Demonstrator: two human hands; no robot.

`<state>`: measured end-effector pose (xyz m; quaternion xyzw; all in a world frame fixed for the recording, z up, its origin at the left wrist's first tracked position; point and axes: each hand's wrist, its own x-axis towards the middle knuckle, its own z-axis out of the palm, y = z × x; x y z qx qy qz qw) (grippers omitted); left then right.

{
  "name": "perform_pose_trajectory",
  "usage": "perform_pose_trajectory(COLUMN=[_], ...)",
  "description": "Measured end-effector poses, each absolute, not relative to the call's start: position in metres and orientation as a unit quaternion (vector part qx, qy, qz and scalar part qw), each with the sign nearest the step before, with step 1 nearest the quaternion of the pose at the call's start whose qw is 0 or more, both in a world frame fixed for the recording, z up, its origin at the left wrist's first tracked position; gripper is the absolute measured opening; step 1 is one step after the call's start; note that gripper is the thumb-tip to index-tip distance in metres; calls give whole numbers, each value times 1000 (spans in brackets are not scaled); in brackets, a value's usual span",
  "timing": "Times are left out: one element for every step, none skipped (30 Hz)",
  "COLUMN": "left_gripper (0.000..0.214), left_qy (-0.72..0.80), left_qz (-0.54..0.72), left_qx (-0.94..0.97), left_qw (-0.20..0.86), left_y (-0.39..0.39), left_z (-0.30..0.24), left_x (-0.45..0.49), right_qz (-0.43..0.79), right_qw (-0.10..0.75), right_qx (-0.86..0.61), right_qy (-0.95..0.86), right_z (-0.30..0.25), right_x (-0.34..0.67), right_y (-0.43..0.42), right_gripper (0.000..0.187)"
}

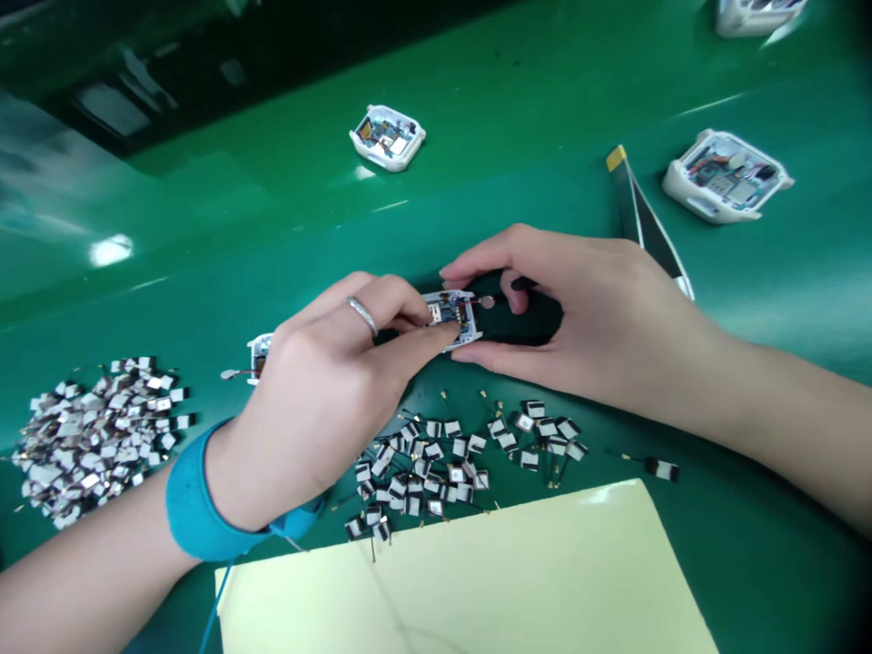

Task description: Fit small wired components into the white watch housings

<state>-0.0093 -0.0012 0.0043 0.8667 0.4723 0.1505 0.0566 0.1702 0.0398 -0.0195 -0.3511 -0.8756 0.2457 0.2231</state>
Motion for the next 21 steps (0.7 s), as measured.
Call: perform_pose_trajectory(left_gripper=[15, 16, 16, 17, 18, 18, 17, 16, 15, 14, 14, 14, 15, 15, 15, 15, 15, 15, 15, 15, 15], left_qy=[472, 469, 466, 463, 460, 455, 451, 446, 440, 435, 432, 430, 428, 427, 427, 428, 428, 427, 425, 423, 420], left_qz=[150, 151, 152, 154, 155, 157, 161, 164, 169, 173, 176, 175, 174, 174, 172, 171, 171, 171, 172, 172, 171], left_qx=[867, 869, 870, 871, 873, 875, 876, 878, 880, 882, 883, 884, 886, 887, 887, 887, 887, 887, 888, 889, 890], left_qw=[56, 55, 54, 54, 54, 54, 53, 53, 51, 49, 47, 44, 43, 40, 38, 37, 37, 37, 37, 39, 41], left_y=[-1, -1, 0, 0, 0, 1, 1, 1, 2, 2, 2, 2, 2, 2, 2, 2, 2, 2, 3, 3, 3], left_z=[4, 5, 4, 4, 4, 4, 4, 3, 3, 3, 3, 2, 2, 2, 2, 2, 2, 2, 2, 2, 2], left_x=[-9, -9, -10, -10, -10, -11, -11, -11, -12, -12, -12, -12, -12, -12, -12, -12, -12, -12, -12, -13, -13], right_qz=[245, 245, 245, 245, 245, 246, 248, 249, 249, 249, 248, 247, 246, 245, 244, 243, 244, 249, 256, 264, 270], right_qw=[226, 227, 226, 224, 223, 224, 228, 234, 240, 245, 249, 251, 253, 253, 252, 252, 250, 248, 247, 247, 249], right_qx=[-346, -344, -346, -349, -351, -350, -346, -338, -330, -324, -321, -318, -317, -316, -315, -312, -309, -307, -308, -311, -316], right_qy=[-877, -877, -877, -876, -876, -875, -876, -877, -878, -879, -880, -880, -880, -881, -882, -883, -885, -885, -883, -879, -875], right_z=[-19, -19, -19, -19, -19, -20, -20, -20, -20, -20, -20, -20, -21, -21, -21, -21, -22, -22, -21, -20, -19], right_x=[170, 170, 170, 170, 170, 170, 170, 171, 171, 171, 170, 170, 170, 169, 169, 169, 170, 172, 174, 176, 179], right_y=[40, 40, 40, 40, 40, 41, 41, 41, 41, 41, 41, 41, 41, 41, 41, 41, 40, 40, 41, 41, 41], right_gripper=[31, 31, 30, 29, 28, 27, 27, 28, 29, 30, 30, 30, 30, 30, 30, 32, 34, 35, 31, 26, 21])
